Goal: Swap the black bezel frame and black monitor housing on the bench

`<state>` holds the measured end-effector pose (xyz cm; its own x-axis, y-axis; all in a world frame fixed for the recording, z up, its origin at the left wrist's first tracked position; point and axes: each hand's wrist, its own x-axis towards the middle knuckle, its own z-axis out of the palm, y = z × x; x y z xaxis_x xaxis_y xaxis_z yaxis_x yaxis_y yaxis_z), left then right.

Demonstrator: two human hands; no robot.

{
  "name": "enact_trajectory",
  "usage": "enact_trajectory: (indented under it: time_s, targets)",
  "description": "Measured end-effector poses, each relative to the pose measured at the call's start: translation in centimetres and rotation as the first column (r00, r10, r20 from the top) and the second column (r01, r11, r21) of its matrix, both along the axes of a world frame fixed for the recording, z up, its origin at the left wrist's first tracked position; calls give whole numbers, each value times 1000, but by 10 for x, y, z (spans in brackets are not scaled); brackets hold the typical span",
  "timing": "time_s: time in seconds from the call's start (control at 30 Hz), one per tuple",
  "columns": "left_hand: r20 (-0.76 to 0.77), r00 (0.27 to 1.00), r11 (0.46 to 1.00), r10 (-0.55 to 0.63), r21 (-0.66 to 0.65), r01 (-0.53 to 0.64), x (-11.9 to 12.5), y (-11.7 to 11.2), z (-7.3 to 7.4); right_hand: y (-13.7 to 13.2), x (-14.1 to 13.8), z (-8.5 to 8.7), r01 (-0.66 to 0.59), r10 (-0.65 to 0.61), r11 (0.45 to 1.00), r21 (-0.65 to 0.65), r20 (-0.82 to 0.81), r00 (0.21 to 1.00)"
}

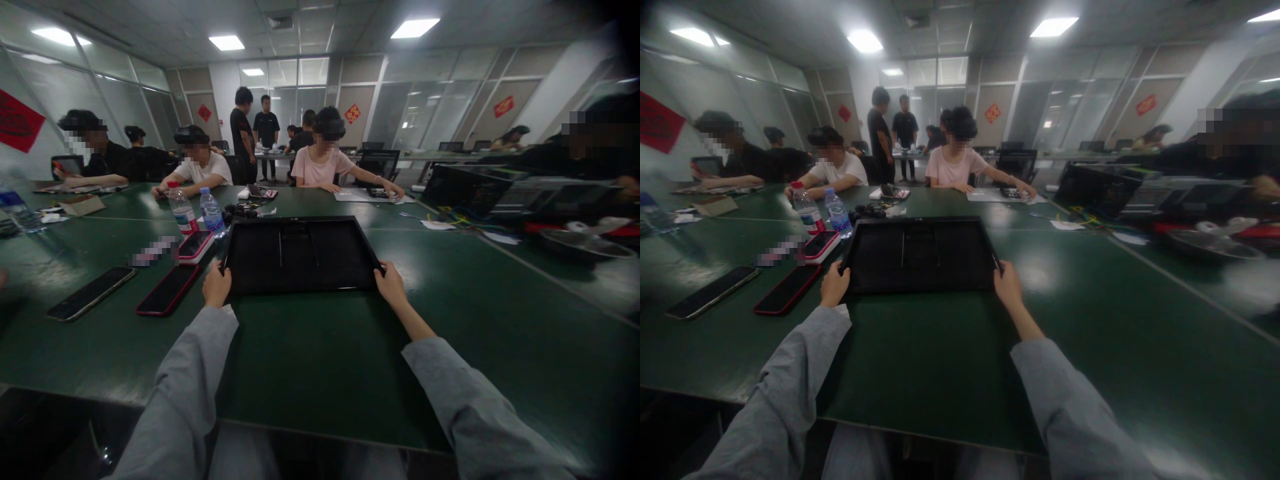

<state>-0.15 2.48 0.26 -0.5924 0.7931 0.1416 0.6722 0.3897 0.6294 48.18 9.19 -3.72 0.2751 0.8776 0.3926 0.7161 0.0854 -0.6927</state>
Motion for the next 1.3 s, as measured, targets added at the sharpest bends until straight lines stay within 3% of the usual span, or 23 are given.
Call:
enact_trajectory:
  time_s: [0.83,1.3]
  targets:
    - [-16,1000,1000,-5,-14,4,1,1,0,1,0,0,8,-8,1000,13,-23,1000]
    - [-38,999,999,-21,50,23,1,1,-1,-2,-1,4,6,-7,999,-37,-10,1000]
